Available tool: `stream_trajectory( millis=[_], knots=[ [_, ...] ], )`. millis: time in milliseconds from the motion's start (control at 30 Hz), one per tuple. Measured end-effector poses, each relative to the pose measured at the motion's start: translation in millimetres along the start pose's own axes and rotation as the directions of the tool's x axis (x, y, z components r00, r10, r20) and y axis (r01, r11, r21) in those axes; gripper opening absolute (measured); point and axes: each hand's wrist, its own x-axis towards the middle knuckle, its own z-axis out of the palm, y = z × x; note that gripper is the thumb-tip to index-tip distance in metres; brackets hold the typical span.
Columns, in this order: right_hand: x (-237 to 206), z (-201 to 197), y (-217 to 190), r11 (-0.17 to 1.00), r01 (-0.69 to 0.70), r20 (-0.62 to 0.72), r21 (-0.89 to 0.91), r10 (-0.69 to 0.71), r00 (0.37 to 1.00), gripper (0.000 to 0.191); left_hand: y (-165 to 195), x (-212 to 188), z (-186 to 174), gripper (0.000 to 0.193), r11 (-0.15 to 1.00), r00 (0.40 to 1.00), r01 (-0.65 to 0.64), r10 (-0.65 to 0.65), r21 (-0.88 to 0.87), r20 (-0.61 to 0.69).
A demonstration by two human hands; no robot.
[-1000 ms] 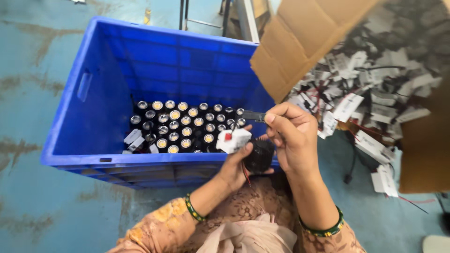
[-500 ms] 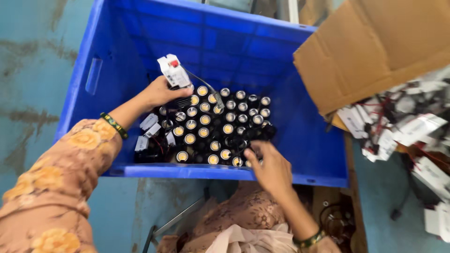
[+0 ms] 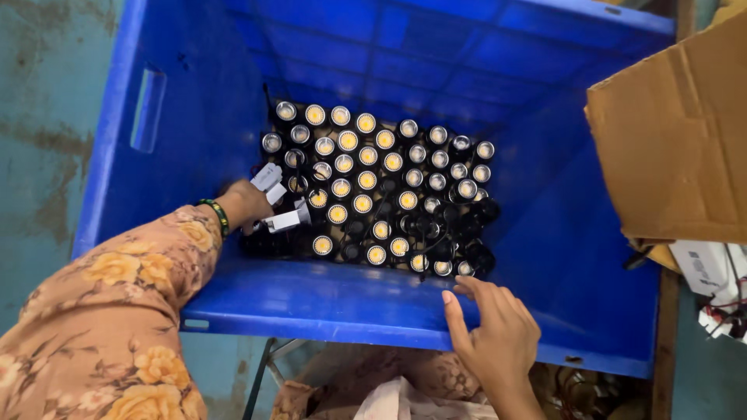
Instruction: The person repeatedly picks small black LED light units from a blue crate, connects a white driver box to each unit by hand, and places the assembled units on the table. The person handles the lights and drivers one at a time, working at a waist-height table in a factory setting.
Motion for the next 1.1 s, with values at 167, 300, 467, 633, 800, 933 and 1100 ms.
stream_trajectory(
  millis=[167,300,467,633,800,933,1100],
  knots=[
    [0,-1,0,1.0,0.006,0.005,-0.005,-0.006,1.0,0.023,34,27,30,0.04,0.888,0.97,0.128,-0.204,0.442,0.129],
    [1,-2,-1,1.0,0.004,0.018,0.0,-0.004,1.0,0.02,47,17,38,0.043,0.962,0.99,0.059,-0.092,0.266,0.111],
    [1,-1,-1,1.0,-0.024,0.03,-0.002,0.024,0.999,0.018,50,11,32,0.042,0.972,0.988,0.02,-0.055,0.233,0.144],
    [3,-3,-3,1.0,0.004,0.007,0.008,-0.004,1.0,0.017,39,30,40,0.036,0.998,0.997,0.061,-0.062,0.034,0.043],
    [1,-3,-4,0.999,0.038,-0.018,0.018,-0.037,0.999,0.015,38,31,43,0.03,0.984,0.985,0.113,-0.129,-0.138,-0.112],
    [1,-2,-2,0.999,0.053,-0.033,0.007,-0.052,0.998,0.015,48,23,31,0.037,0.973,0.997,0.074,-0.079,0.218,0.015],
    [0,-3,-1,0.999,0.052,-0.021,0.01,-0.052,0.998,0.015,55,23,-1,0.038,1.0,0.973,-0.002,0.009,0.029,-0.232]
  ],
)
